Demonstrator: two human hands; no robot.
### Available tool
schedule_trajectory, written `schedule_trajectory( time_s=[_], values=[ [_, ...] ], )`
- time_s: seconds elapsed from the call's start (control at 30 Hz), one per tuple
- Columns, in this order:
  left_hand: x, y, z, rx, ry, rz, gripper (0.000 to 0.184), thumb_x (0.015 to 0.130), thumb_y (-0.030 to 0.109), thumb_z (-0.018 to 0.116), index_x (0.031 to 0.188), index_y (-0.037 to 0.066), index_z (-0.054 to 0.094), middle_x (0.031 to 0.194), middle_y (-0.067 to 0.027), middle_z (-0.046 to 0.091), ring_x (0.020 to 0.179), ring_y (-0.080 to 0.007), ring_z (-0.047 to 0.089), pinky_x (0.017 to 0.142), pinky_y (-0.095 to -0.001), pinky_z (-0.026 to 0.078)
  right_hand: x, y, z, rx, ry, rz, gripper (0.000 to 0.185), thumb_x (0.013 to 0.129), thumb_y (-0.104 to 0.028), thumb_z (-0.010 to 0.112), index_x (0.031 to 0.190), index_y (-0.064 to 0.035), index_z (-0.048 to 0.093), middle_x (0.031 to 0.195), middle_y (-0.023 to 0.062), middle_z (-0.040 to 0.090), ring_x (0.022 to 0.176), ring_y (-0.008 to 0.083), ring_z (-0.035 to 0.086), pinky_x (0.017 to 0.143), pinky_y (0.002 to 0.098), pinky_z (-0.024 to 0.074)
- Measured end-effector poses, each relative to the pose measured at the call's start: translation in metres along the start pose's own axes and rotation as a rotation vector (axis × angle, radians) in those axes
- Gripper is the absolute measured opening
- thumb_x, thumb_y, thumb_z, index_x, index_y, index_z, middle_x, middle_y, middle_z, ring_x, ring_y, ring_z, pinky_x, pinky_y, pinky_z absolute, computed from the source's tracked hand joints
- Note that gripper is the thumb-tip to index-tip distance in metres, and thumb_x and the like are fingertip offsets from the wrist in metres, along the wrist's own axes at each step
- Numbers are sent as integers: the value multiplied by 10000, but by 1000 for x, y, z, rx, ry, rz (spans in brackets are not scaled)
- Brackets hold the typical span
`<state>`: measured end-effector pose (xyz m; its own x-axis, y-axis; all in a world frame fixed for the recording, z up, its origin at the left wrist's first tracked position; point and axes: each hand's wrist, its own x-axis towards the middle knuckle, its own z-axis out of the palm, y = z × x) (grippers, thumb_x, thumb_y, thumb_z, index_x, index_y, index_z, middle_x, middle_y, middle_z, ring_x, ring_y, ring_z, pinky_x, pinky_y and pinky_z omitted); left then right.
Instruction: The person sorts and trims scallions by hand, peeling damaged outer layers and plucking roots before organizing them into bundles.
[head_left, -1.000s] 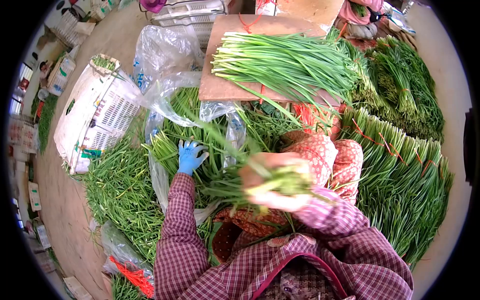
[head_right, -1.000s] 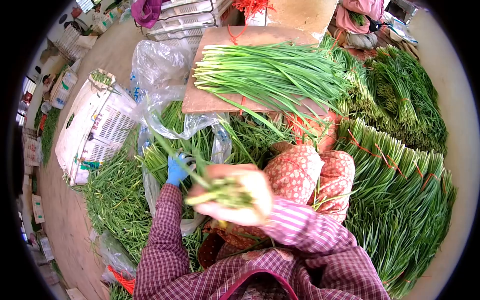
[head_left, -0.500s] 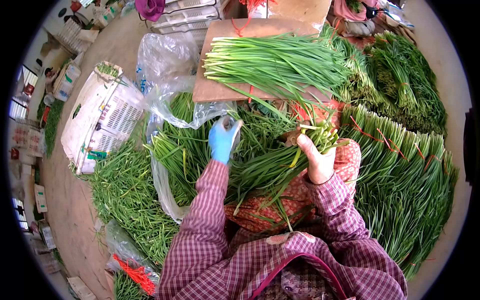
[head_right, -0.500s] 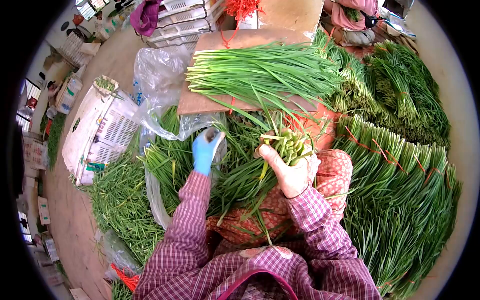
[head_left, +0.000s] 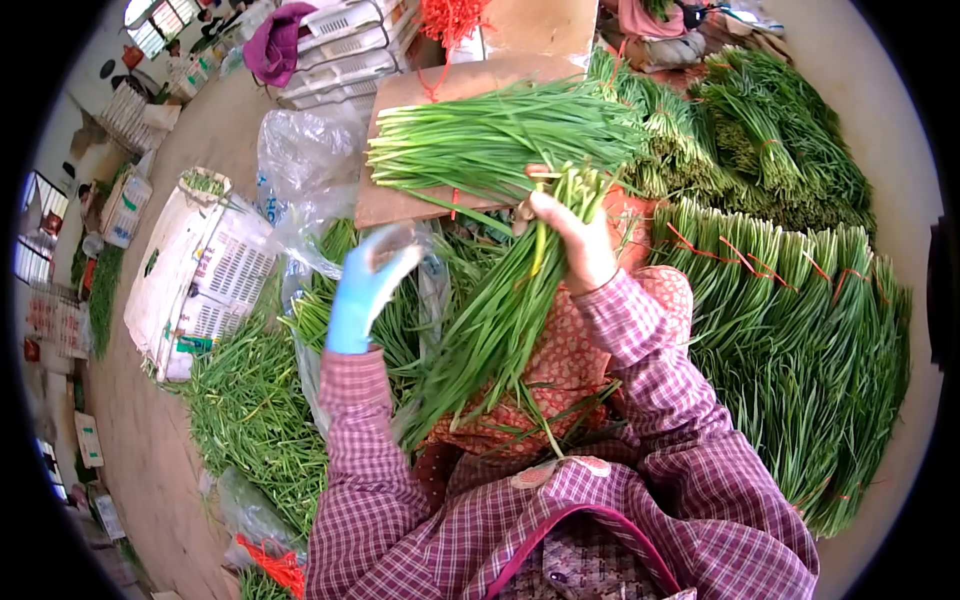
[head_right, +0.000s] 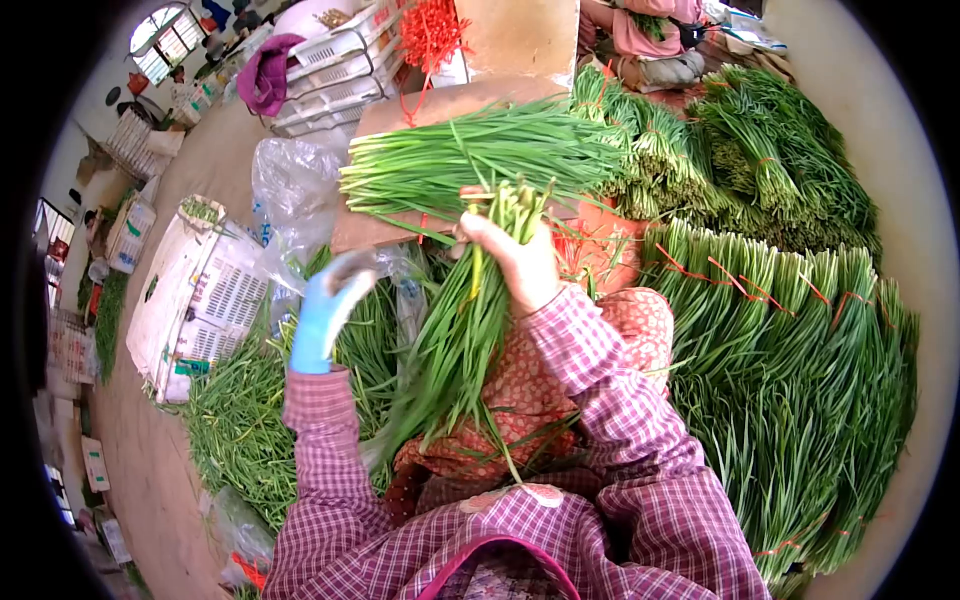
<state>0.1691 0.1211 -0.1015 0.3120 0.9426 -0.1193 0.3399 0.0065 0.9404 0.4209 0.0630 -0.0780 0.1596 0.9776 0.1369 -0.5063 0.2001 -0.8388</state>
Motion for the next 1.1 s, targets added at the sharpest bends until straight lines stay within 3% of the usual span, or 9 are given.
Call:
schedule_trajectory(
  time_s=[0.07, 0.17, 0.2, 0.37, 0.67, 0.77, 0.93, 1.07, 1.1],
  values=[
    [-6, 18, -6, -280, -125, 332, 873, 725, 378, 780, 1413, 52, 352, 1308, -196, 515, 1228, -274, 487, 1044, -422, 365, -5, 1, 15, 276, -31, 26, 419, 827, -120, 680, 1206, -44, 519, 830, 64, 632, 676, 166, 625, 643, 289, 524],
    [-38, 57, 36, -427, -393, 293, 1203, 568, 420, 870, 1461, 15, 171, 1436, -179, 364, 1343, -253, 332, 1116, -400, 254, -9, 5, 42, 299, -51, -17, 527, 842, -127, 642, 1303, -61, 395, 822, 59, 569, 728, 196, 593, 655, 332, 510],
    [-37, 44, 40, -217, -422, 406, 1156, 603, 383, 865, 1455, 12, 178, 1422, -177, 376, 1304, -247, 386, 1063, -373, 345, -11, 5, 49, 341, -58, -29, 538, 836, -124, 647, 1303, -62, 388, 823, 62, 568, 727, 197, 586, 667, 334, 507],
    [-76, 31, 48, -504, -497, -87, 645, 698, 126, 800, 1230, 3, 458, 953, -121, 652, 790, -213, 669, 740, -343, 562, -19, 5, 57, 395, -47, 23, 543, 826, -118, 641, 1309, -77, 396, 866, 59, 573, 748, 183, 594, 676, 330, 509],
    [-115, 27, 22, -456, -366, -206, 522, 749, 83, 730, 1191, -34, 479, 826, -89, 602, 653, -151, 584, 563, -275, 488, 7, -11, 29, 544, -95, 59, 288, 975, -321, 482, 1038, -45, 532, 704, -20, 493, 620, 122, 529, 630, 307, 523],
    [-126, 25, 17, -425, -237, -229, 533, 753, 97, 724, 1201, -41, 471, 825, -83, 601, 664, -148, 589, 563, -277, 496, 14, -16, 21, 287, -47, -40, 308, 977, -347, 466, 921, -47, 505, 586, -55, 388, 456, 81, 381, 479, 278, 476],
    [-131, -7, -22, -415, -37, -209, 496, 757, 121, 716, 1169, -30, 486, 800, -79, 595, 634, -148, 572, 545, -284, 487, 33, -49, -33, 201, -159, -78, 299, 972, -362, 449, 896, -82, 521, 605, -58, 398, 417, 52, 283, 350, 231, 181],
    [-129, -11, -35, -471, 3, -128, 407, 767, 108, 685, 1110, -13, 503, 726, -70, 567, 575, -135, 522, 525, -285, 458, 5, -31, -40, -665, -437, 0, 475, 943, -470, 480, 937, -33, 665, 704, 20, 616, 575, 110, 540, 523, 262, 434],
    [-128, -13, -35, -471, 1, -118, 416, 774, 104, 678, 1123, -18, 489, 724, -81, 560, 569, -145, 519, 526, -291, 458, -1, -29, -38, -1021, -537, -5, 530, 911, -528, 497, 983, -36, 681, 853, 102, 669, 744, 226, 632, 702, 360, 495]
  ],
)
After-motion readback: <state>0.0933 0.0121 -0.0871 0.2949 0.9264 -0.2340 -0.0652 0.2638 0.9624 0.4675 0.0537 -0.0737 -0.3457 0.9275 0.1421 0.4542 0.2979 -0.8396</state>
